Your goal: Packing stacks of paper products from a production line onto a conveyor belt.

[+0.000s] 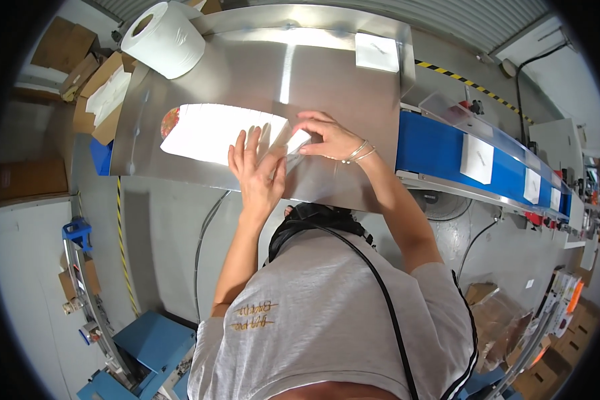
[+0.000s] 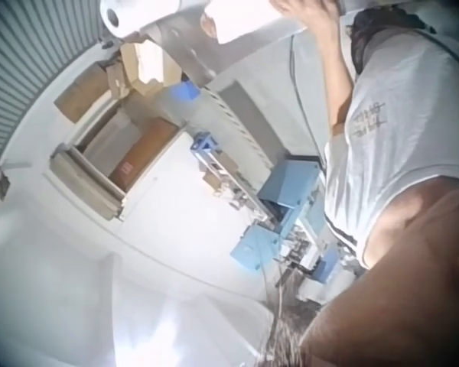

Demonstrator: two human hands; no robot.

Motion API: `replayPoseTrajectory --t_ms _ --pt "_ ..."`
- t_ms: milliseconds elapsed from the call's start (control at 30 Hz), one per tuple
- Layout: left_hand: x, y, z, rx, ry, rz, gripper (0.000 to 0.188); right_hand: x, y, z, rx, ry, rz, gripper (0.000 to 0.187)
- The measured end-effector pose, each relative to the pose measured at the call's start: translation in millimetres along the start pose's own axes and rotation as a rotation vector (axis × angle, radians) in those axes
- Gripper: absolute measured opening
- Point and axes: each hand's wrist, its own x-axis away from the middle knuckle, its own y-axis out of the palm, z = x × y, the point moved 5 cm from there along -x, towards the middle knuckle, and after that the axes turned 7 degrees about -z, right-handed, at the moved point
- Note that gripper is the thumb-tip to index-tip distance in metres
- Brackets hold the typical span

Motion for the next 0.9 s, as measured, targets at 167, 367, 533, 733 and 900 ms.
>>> replayPoseTrajectory --t_ms 167,367,533,733,900 --pt "4.5 -3.8 -25.9 0.01 -0.139 0.086 0.034 52.9 -2.4 36.9 -0.572 0.41 0.231 0.023" --pt "4.8 -5.4 -26.5 0.011 -0.135 0.084 0.031 196.9 -82.0 149.0 0.079 0.907 0.711 0.031" --pt "2.3 -6.2 -21.5 0.018 -0.102 0.103 0.029 197.7 -121.6 98.9 0.754 0.802 0.764 0.039" --pt "4.7 -4.3 -18.9 0.0 -0.054 0.058 0.024 39.8 -20.9 18.1 -0.379 0.337 0.059 0.052" --pt "-4.1 -10.6 -11.8 0.009 -0.061 0.016 0.033 -13.7 6.9 -2.1 -0.126 -0.011 -0.027 0.05"
